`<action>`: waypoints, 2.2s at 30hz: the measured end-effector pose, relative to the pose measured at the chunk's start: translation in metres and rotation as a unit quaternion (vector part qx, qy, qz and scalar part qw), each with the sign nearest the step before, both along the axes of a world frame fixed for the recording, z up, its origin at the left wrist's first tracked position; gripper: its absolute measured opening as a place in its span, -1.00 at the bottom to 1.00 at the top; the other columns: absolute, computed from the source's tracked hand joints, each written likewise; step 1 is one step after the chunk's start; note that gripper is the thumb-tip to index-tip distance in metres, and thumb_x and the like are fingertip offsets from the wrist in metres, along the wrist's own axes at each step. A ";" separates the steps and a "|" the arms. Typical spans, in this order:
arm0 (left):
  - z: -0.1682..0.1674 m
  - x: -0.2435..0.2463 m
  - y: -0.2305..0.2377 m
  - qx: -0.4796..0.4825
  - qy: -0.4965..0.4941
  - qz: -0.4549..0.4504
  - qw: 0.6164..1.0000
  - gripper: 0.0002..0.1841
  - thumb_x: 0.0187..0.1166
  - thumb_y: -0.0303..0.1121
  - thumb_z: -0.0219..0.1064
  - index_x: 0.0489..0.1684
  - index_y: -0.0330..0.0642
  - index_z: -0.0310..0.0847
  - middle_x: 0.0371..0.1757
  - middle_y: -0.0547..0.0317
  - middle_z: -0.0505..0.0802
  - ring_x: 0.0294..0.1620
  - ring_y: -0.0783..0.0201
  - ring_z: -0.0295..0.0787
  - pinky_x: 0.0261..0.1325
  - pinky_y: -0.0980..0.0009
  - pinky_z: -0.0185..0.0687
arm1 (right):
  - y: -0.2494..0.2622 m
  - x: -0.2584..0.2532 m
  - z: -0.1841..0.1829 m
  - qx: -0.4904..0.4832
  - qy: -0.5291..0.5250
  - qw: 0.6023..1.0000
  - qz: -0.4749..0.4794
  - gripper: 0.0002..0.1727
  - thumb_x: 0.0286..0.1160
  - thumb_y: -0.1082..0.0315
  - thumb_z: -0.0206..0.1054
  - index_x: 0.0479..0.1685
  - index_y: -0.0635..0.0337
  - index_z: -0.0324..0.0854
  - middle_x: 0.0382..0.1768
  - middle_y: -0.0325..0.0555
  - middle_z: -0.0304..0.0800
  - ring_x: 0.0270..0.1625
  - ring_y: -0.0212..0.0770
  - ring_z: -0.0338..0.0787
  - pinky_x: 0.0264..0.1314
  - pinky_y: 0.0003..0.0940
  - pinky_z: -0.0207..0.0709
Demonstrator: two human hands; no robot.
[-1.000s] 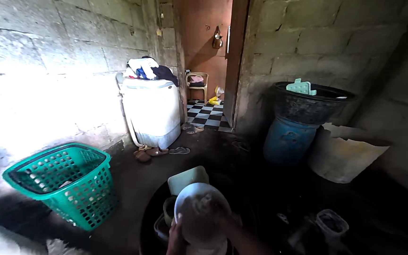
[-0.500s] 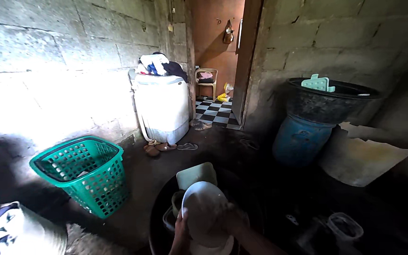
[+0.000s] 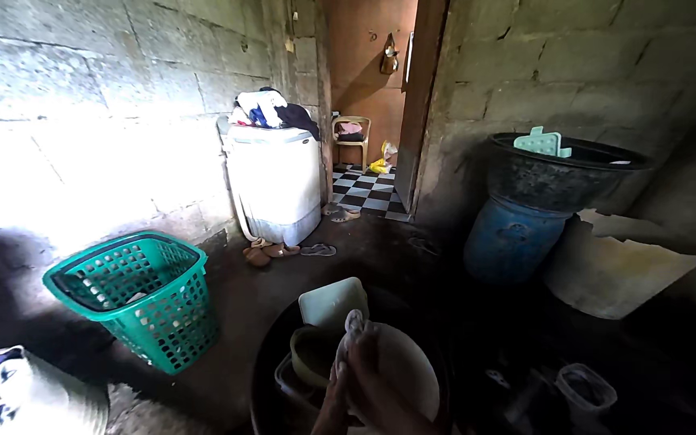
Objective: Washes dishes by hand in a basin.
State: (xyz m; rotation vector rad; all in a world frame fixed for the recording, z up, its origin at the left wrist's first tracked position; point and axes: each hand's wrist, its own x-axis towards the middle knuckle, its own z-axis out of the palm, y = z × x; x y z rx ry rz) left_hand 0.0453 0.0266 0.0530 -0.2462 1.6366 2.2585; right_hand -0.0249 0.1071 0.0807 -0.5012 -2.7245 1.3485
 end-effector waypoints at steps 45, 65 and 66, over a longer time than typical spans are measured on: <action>0.005 -0.006 -0.015 -0.009 0.035 0.077 0.996 -0.48 0.90 -0.20 -0.11 0.76 -0.24 0.11 0.36 -0.24 0.68 0.22 0.08 0.73 0.23 0.08 0.69 | 0.071 0.008 -0.018 0.273 -0.025 0.931 0.241 -0.46 0.80 0.20 0.08 0.66 0.29 0.42 0.69 0.41 0.33 0.76 0.41 0.27 0.76 0.30 0.14; -0.037 -0.028 -0.056 -0.043 -0.110 0.118 0.986 -0.22 0.82 0.25 -0.24 0.83 -0.18 0.05 0.62 -0.44 0.44 0.46 -0.32 0.49 0.35 -0.29 0.40 | 0.071 0.017 0.014 -0.265 0.028 0.962 0.068 -0.57 0.63 0.33 0.31 0.40 0.39 0.53 0.22 0.18 0.72 0.24 -0.11 0.71 0.36 -0.15 0.59; -0.039 -0.027 -0.056 -0.018 -0.073 0.125 0.989 -0.28 0.85 0.20 -0.30 0.73 -0.16 0.22 0.44 -0.34 0.65 0.29 -0.17 0.67 0.23 -0.17 0.57 | 0.075 0.018 0.011 -0.292 0.039 0.955 0.026 -0.57 0.71 0.24 0.24 0.40 0.33 0.56 0.24 0.13 0.75 0.25 -0.14 0.73 0.36 -0.14 0.59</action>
